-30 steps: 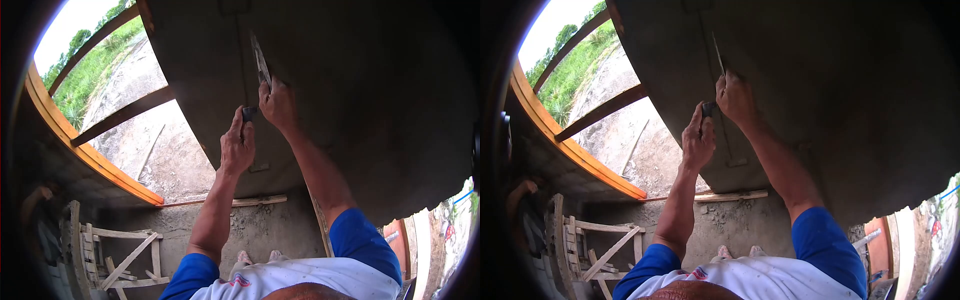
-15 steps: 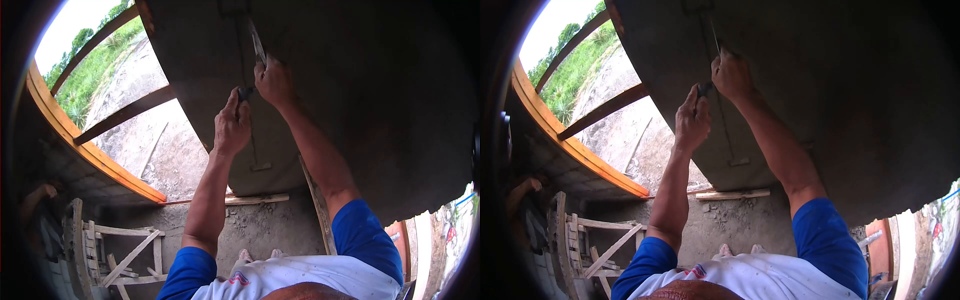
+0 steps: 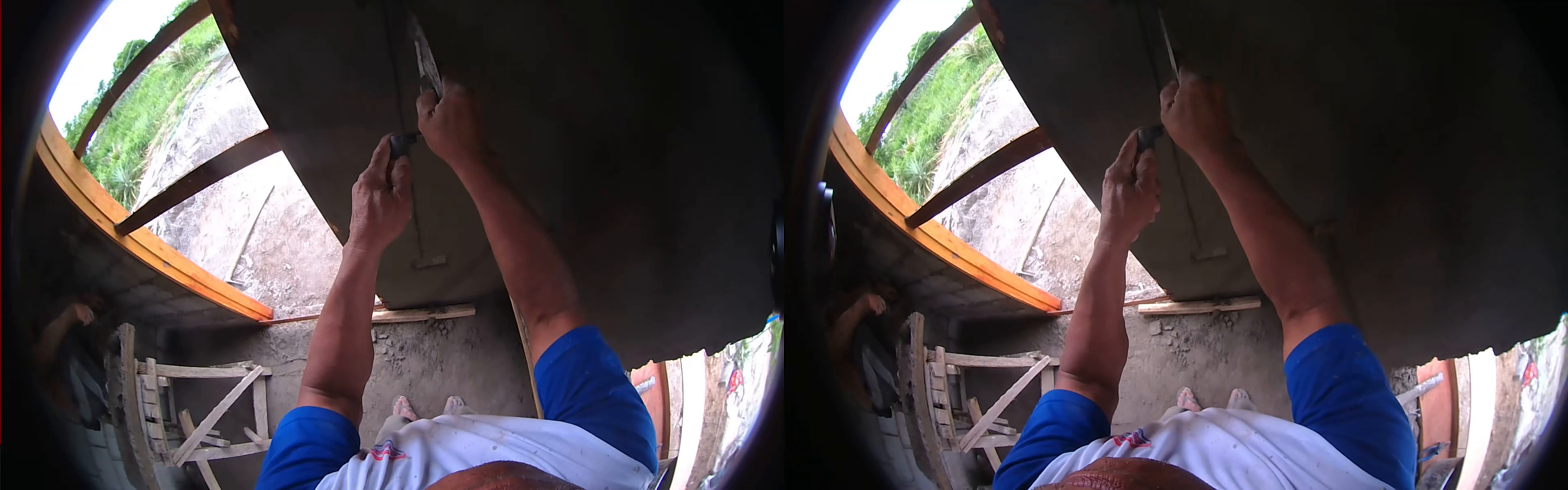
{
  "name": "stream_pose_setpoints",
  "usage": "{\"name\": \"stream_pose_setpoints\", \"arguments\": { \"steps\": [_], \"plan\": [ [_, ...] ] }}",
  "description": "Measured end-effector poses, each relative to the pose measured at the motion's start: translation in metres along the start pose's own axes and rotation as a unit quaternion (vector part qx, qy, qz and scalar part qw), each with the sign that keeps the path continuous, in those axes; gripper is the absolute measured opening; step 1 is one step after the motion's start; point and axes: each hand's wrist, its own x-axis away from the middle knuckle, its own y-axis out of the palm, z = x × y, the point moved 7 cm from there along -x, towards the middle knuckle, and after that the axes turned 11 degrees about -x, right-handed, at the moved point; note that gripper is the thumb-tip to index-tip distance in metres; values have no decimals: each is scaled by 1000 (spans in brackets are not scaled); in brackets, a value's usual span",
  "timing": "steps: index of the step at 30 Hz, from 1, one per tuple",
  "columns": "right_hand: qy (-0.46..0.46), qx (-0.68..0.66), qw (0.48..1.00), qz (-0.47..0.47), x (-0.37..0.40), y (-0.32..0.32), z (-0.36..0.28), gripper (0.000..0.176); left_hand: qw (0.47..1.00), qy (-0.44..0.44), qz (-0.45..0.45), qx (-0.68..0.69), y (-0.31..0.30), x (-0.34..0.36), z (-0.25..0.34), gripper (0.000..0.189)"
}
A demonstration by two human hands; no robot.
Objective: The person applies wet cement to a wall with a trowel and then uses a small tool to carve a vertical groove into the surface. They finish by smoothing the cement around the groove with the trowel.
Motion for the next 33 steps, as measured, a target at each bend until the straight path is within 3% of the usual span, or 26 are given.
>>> {"name": "stream_pose_setpoints", "arguments": {
  "steps": [17,23,26,29,33],
  "plan": [
    [114,-13,992,-50,68,11,24,19,998,-30,-46,6,34,40,-61,38],
    [83,-36,996,-10,99,18,41,15,995,-73,-56,31,48,57,-79,36],
    [51,-14,998,-34,112,19,42,32,995,-76,-61,35,57,66,-91,36],
    [118,-21,992,-43,130,23,52,14,993,-88,-70,44,66,77,-106,35],
    [113,-41,992,-46,155,27,64,21,990,-98,-79,59,82,92,-126,36]
  ]
}}
